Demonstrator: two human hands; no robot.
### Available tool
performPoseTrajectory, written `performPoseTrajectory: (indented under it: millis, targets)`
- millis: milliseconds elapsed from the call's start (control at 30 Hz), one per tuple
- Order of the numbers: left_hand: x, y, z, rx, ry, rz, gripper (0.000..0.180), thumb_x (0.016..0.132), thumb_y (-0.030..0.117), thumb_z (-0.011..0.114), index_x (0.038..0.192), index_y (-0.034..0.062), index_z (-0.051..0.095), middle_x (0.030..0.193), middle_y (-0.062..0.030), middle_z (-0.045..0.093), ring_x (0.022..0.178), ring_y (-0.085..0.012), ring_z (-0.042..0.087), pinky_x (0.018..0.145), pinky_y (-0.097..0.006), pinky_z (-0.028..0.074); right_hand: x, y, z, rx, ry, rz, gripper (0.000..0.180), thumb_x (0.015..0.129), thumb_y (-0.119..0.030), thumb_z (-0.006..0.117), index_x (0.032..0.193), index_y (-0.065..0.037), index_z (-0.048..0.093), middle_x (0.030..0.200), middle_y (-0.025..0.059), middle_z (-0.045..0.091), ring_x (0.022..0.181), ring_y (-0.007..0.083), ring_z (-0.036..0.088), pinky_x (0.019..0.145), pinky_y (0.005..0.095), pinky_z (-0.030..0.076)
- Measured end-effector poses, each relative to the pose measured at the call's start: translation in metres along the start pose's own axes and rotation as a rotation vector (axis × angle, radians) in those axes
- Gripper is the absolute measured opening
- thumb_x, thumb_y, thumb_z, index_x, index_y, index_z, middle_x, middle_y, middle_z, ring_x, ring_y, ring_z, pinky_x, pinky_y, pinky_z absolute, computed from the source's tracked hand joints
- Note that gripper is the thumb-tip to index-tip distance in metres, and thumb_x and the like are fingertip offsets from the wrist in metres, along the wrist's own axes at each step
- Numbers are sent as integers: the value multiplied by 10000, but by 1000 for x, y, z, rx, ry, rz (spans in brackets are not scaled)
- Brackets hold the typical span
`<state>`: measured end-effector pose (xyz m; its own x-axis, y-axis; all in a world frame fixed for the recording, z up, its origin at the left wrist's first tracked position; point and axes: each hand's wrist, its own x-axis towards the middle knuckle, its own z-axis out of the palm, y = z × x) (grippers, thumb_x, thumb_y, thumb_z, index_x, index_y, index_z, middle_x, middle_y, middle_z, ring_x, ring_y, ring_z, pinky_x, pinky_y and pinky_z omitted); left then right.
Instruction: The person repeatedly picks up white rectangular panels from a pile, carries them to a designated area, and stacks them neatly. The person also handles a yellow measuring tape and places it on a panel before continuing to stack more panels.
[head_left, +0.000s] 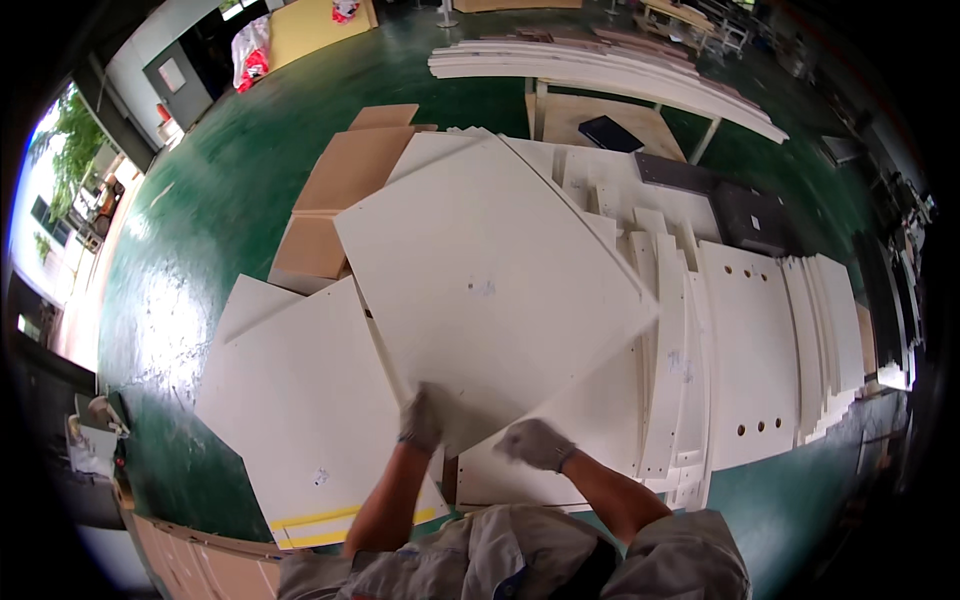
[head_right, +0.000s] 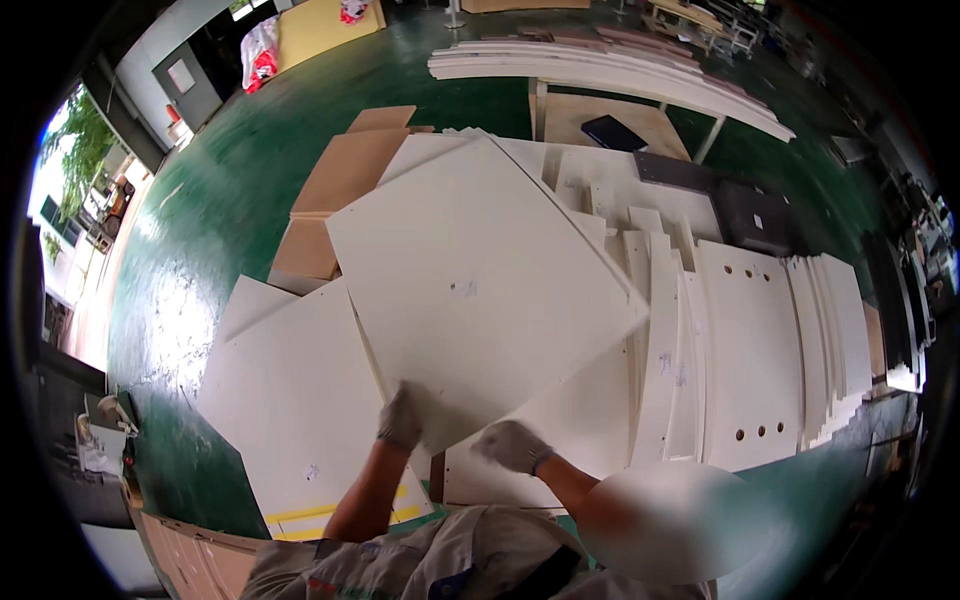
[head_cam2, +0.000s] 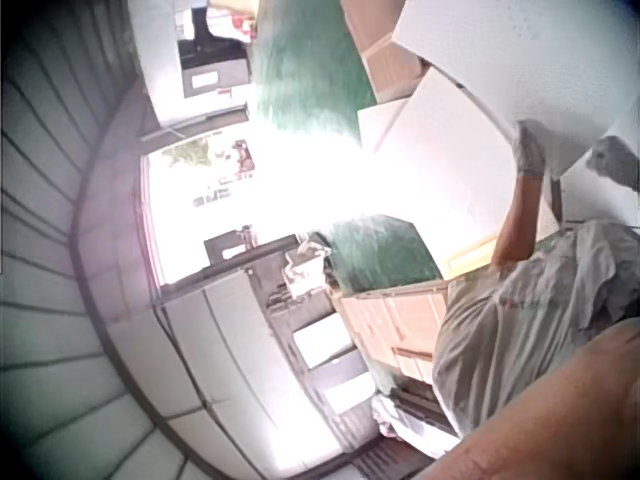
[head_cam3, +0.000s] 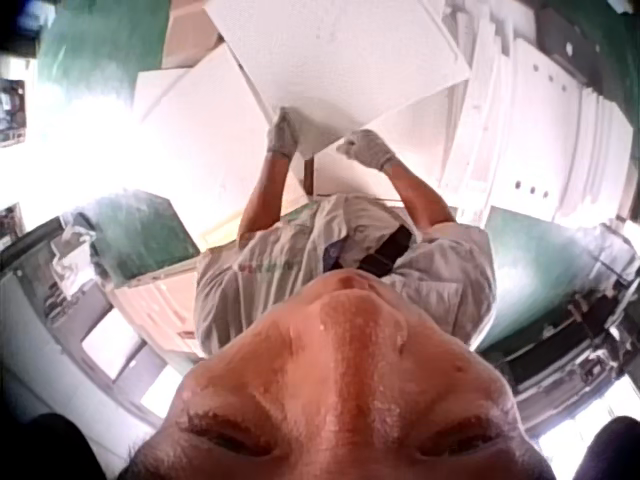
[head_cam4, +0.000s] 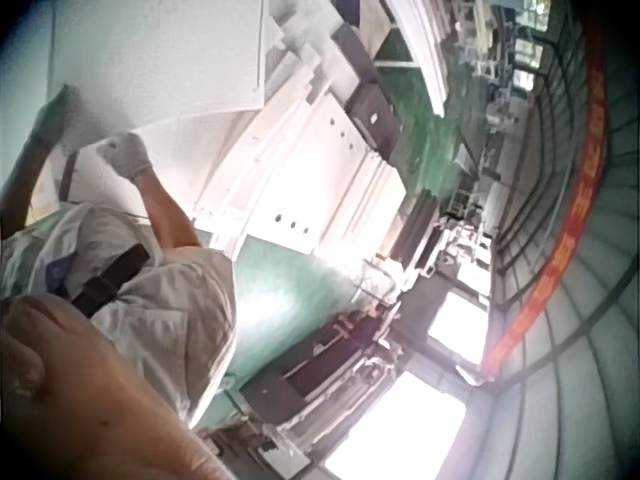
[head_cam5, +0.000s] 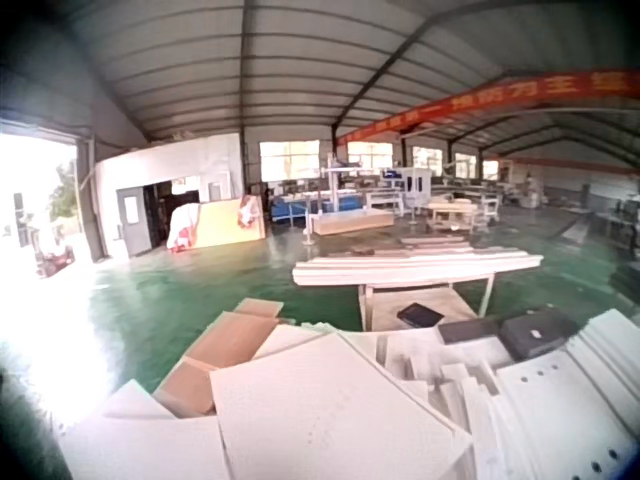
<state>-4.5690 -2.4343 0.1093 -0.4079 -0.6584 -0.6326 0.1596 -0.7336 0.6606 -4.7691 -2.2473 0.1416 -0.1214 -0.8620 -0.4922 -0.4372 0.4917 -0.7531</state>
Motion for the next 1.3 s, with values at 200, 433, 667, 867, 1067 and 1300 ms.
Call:
performPoseTrajectory:
  millis: [200,433,667,867,1067,1300]
  targets:
    - [-92,23,-121,213,238,86,399,1014,402,641,948,14,703,837,-58,677,718,-154,626,656,-314,519,-12,94,-128,-258,973,225,684,810,-535,823,1142,47,685,922,150,691,851,252,636,741,422,525]
    - [-167,-1,-282,352,524,151,464,971,443,681,725,50,660,665,19,584,569,-101,512,535,-297,427,-14,71,9,227,734,274,518,782,-470,861,829,32,741,654,5,591,632,128,499,593,339,452]
    - [-223,8,-458,385,722,164,510,902,498,763,739,21,686,709,-10,624,623,-112,553,561,-309,455,35,-43,154,233,511,285,540,726,-474,873,777,33,693,724,-18,592,668,96,493,583,330,451]
    - [-225,70,-558,534,806,272,526,898,520,759,704,40,663,637,2,579,569,-119,539,522,-321,439,68,-123,237,286,505,172,501,808,-457,809,842,32,710,730,76,645,683,196,601,643,377,507]
    - [-228,46,-587,1128,942,246,677,987,624,552,1022,-31,721,949,-133,721,865,-254,701,748,-396,553,48,-125,270,-280,375,308,696,900,-558,663,1312,-1,592,1243,271,659,1183,421,624,1031,490,485]
    - [-220,31,-591,307,694,68,834,999,688,468,1232,-95,637,1100,-153,724,978,-270,703,819,-393,576,11,-76,310,193,492,212,560,971,-480,593,1258,-2,647,1151,241,716,1137,390,666,974,453,505]
